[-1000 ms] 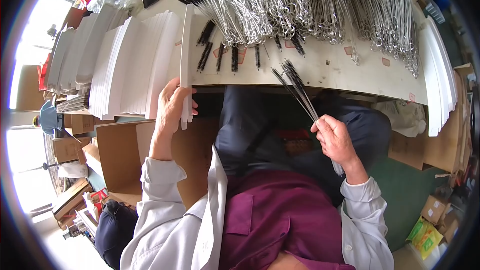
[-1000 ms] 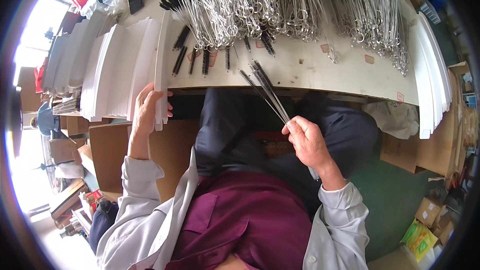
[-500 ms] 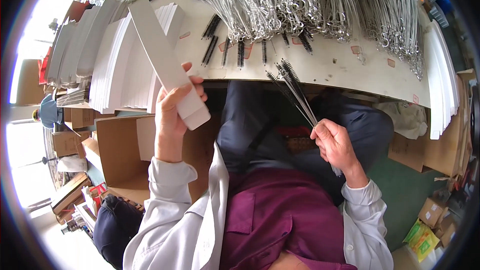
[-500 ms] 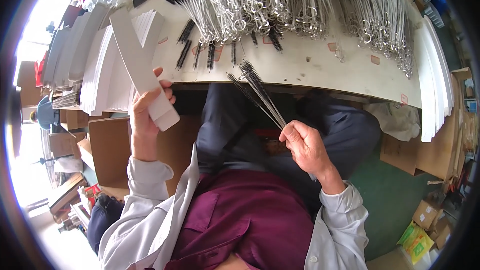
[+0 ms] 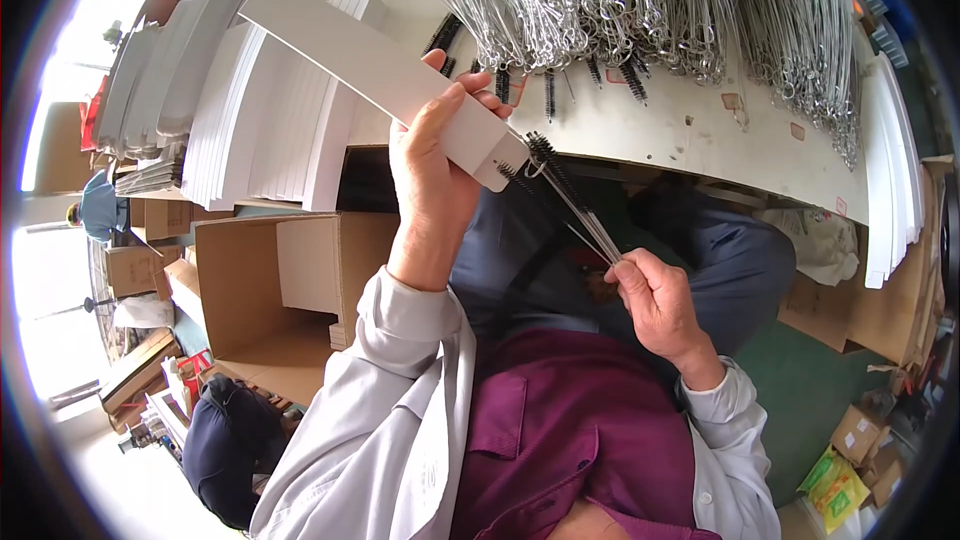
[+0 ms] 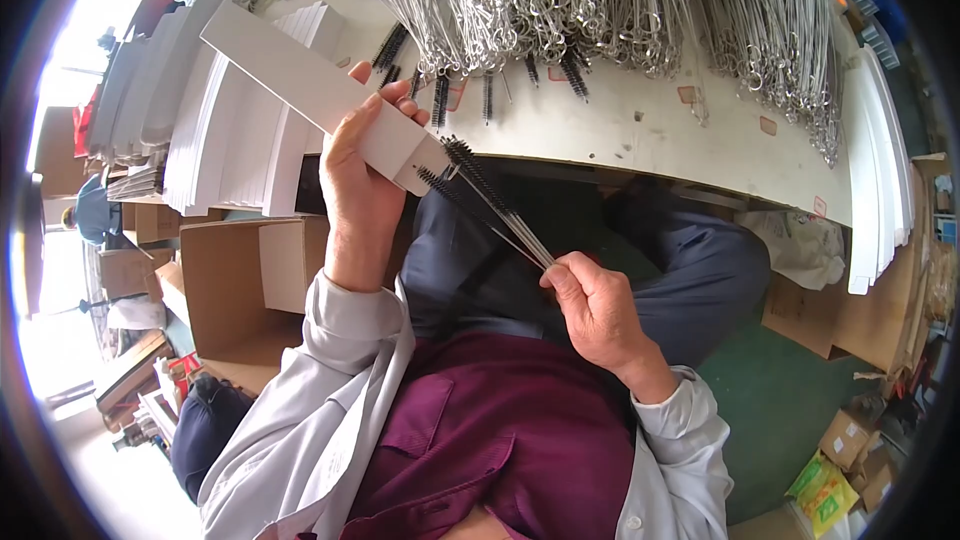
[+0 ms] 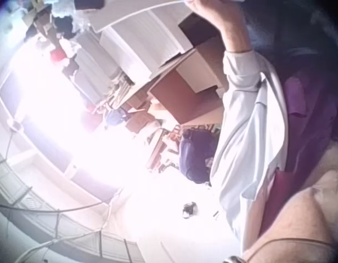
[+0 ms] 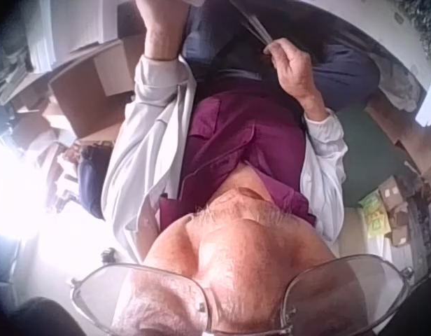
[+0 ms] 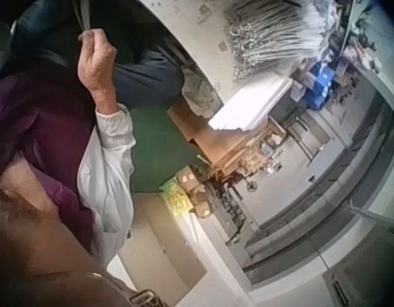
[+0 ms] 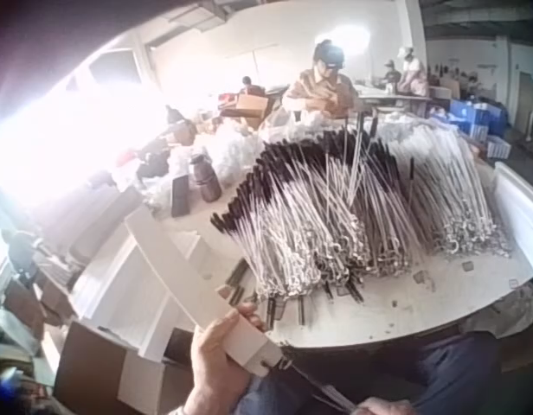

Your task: Packaging long thin wire brushes with loop handles into white cardboard boxes.

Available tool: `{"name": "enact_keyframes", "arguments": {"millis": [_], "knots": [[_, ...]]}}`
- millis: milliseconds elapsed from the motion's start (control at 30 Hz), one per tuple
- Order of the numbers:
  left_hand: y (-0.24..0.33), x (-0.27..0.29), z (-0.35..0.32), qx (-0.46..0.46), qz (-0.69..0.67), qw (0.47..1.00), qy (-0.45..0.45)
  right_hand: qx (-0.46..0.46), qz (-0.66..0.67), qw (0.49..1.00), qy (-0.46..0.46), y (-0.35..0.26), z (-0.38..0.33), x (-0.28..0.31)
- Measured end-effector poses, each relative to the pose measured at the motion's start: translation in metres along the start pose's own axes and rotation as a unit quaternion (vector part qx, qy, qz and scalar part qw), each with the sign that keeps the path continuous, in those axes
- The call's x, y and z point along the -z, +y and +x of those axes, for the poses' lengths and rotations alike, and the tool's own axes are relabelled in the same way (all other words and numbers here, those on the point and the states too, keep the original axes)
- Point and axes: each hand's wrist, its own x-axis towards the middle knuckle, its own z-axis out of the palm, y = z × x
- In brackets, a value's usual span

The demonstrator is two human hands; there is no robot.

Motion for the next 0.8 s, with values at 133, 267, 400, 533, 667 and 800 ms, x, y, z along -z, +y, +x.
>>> {"name": "enact_keyframes", "arguments": {"millis": [133, 267, 400, 533, 667, 800], "knots": [[-0.003, -0.002, -0.004, -0.004, -0.008, 1.000, 0.018, 0.023, -0.017, 1.000, 0.011, 0.001, 0.000, -0.008], [-0.008, -0.001, -0.005, -0.012, -0.015, 0.999, 0.030, 0.036, -0.065, 0.997, 0.016, 0.001, -0.001, -0.015], [-0.011, 0.001, -0.004, -0.019, -0.011, 0.999, 0.045, 0.114, -0.112, 0.985, 0.063, 0.001, -0.002, -0.025], [-0.014, 0.001, -0.005, -0.009, -0.022, 0.999, 0.048, 0.096, -0.094, 0.990, 0.045, -0.001, -0.002, -0.027], [-0.015, 0.002, -0.004, 0.001, -0.042, 0.999, 0.029, 0.101, -0.015, 0.995, 0.008, 0.005, 0.002, -0.022], [-0.015, 0.006, -0.004, 0.012, -0.049, 0.999, 0.018, -0.065, 0.152, 0.980, -0.112, 0.002, 0.006, -0.007]]}}
